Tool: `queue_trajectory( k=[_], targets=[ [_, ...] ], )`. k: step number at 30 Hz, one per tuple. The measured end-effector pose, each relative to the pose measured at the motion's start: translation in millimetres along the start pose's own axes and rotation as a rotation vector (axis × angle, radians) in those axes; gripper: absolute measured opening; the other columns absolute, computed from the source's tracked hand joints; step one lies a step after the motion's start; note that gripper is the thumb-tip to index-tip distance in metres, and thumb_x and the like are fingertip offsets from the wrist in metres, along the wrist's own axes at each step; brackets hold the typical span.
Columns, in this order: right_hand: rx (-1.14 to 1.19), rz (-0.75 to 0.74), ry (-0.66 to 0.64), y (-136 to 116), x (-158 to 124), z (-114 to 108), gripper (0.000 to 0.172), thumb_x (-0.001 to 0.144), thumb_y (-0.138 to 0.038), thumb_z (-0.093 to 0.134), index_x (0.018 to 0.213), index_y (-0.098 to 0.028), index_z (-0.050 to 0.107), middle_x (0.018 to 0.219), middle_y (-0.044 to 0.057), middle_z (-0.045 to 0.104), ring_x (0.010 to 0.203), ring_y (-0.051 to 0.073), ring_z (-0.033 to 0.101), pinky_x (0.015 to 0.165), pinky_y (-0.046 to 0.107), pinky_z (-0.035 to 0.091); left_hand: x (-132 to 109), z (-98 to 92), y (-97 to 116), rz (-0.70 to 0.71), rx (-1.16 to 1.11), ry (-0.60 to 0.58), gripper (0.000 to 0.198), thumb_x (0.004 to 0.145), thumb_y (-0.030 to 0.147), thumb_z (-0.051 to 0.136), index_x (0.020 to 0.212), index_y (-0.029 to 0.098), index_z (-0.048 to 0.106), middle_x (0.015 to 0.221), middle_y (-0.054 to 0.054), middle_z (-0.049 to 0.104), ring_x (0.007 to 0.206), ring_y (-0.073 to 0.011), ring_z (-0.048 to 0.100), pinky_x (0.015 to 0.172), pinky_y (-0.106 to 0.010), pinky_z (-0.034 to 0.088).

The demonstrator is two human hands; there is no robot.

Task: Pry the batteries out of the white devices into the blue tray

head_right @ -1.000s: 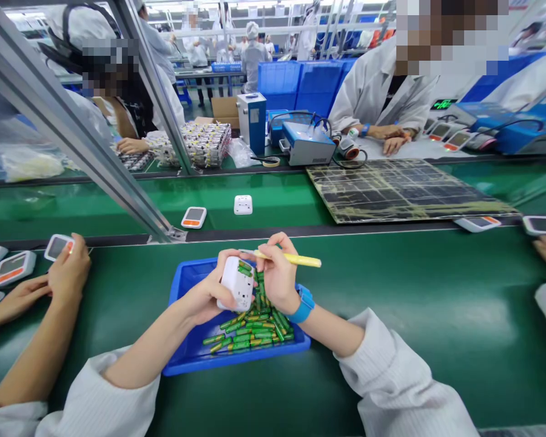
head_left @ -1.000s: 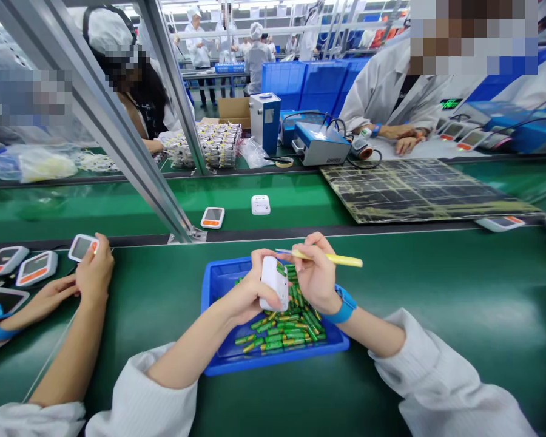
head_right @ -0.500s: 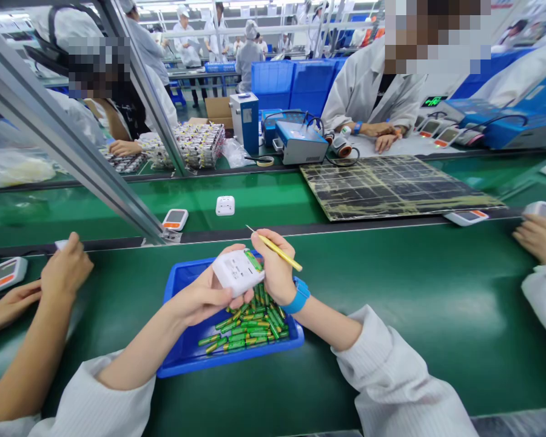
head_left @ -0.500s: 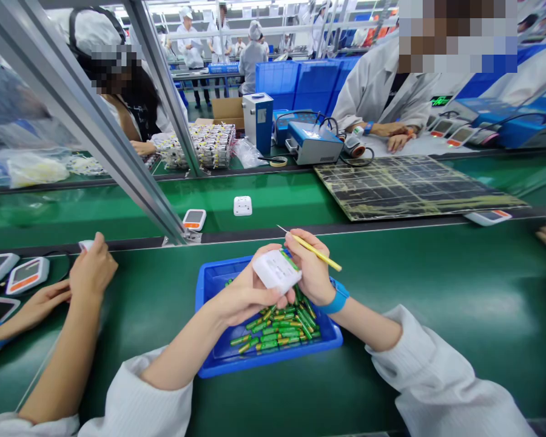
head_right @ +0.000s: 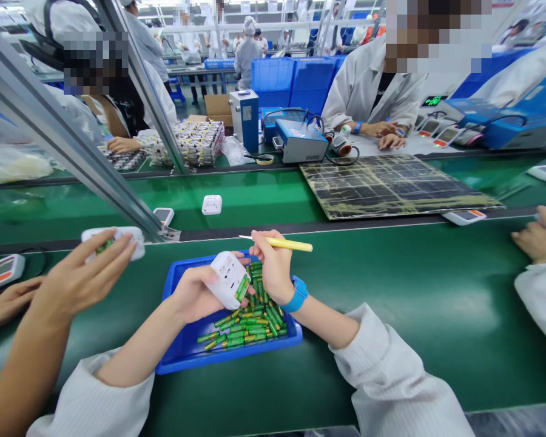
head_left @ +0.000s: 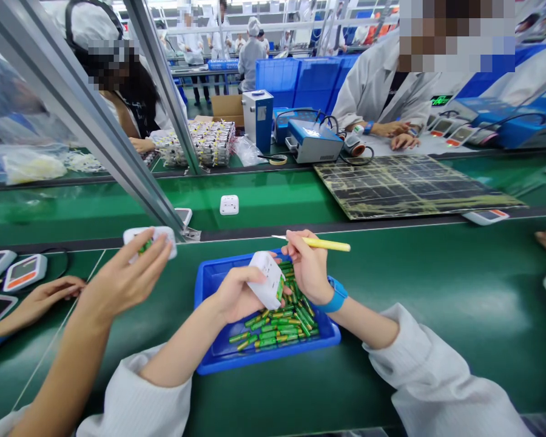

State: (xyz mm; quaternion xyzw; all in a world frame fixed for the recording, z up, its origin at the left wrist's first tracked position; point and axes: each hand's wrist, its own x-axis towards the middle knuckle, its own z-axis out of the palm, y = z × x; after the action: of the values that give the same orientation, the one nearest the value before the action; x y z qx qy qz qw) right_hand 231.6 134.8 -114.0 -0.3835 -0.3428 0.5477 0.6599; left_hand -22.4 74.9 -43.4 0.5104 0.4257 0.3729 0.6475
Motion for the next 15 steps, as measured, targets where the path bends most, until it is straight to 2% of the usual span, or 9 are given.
queue_trajectory(
  k=[1,2,4,7,11,15],
  targets=[
    [0.007,0.004,0.005,-0.2,0.6,0.2,0.027,0.073,-0.031,0.076,0.064,-0.020,0.052,0.051,-0.008,0.047,0.049,0.009,0.047,0.054,0.024,0.042,-9.0,-19.3,-0.4,0.176,0.238,0.070,0.030,0.084,0.013,0.048,0.108,0.019,0.065,0.098,0.005,0.069,0.121,-0.0161,0.056,0.112,-0.041,0.041],
    [0.010,0.005,0.010,-0.5,1.0,0.4,0.028,0.073,-0.030,0.075,0.063,-0.020,0.051,0.050,-0.008,0.047,0.048,0.008,0.047,0.053,0.024,0.041,-15.4,-33.9,-3.2,0.282,0.467,0.108,0.034,0.080,0.009,0.053,0.110,0.019,0.065,0.101,0.005,0.069,0.124,-0.0170,0.054,0.119,-0.043,0.029],
    [-0.003,-0.004,0.011,-1.7,-0.1,0.7,0.029,0.074,-0.030,0.073,0.062,-0.020,0.049,0.049,-0.008,0.047,0.047,0.008,0.047,0.049,0.023,0.039,-19.9,-46.7,-13.9,0.387,0.747,0.074,0.040,0.075,0.005,0.057,0.112,0.017,0.065,0.107,0.001,0.069,0.127,-0.0229,0.053,0.121,-0.052,0.020],
    [-0.001,-0.060,-0.033,-5.1,-9.0,0.9,0.029,0.074,-0.024,0.071,0.063,-0.021,0.045,0.045,-0.009,0.045,0.040,0.008,0.043,0.043,0.022,0.036,-12.4,-38.4,-31.1,0.459,0.970,-0.089,0.041,0.080,0.006,0.053,0.118,0.017,0.064,0.111,-0.004,0.069,0.126,-0.0275,0.054,0.118,-0.061,0.022],
    [0.077,-0.113,-0.189,-9.5,-33.2,-0.7,0.029,0.071,-0.018,0.070,0.067,-0.024,0.042,0.042,-0.012,0.044,0.032,0.008,0.040,0.035,0.021,0.034,-0.7,-27.8,-40.6,0.490,1.235,-0.300,0.048,0.086,0.005,0.042,0.124,0.026,0.060,0.118,-0.003,0.066,0.128,-0.0239,0.052,0.122,-0.060,0.019],
    [0.012,-0.128,-0.310,-9.5,-52.6,-6.9,0.030,0.073,-0.022,0.072,0.066,-0.024,0.044,0.045,-0.009,0.051,0.033,0.010,0.045,0.036,0.022,0.038,4.3,-25.4,-39.8,0.534,1.333,-0.404,0.050,0.085,0.003,0.044,0.126,0.029,0.059,0.120,-0.002,0.065,0.130,-0.0225,0.050,0.122,-0.058,0.018]
  ],
)
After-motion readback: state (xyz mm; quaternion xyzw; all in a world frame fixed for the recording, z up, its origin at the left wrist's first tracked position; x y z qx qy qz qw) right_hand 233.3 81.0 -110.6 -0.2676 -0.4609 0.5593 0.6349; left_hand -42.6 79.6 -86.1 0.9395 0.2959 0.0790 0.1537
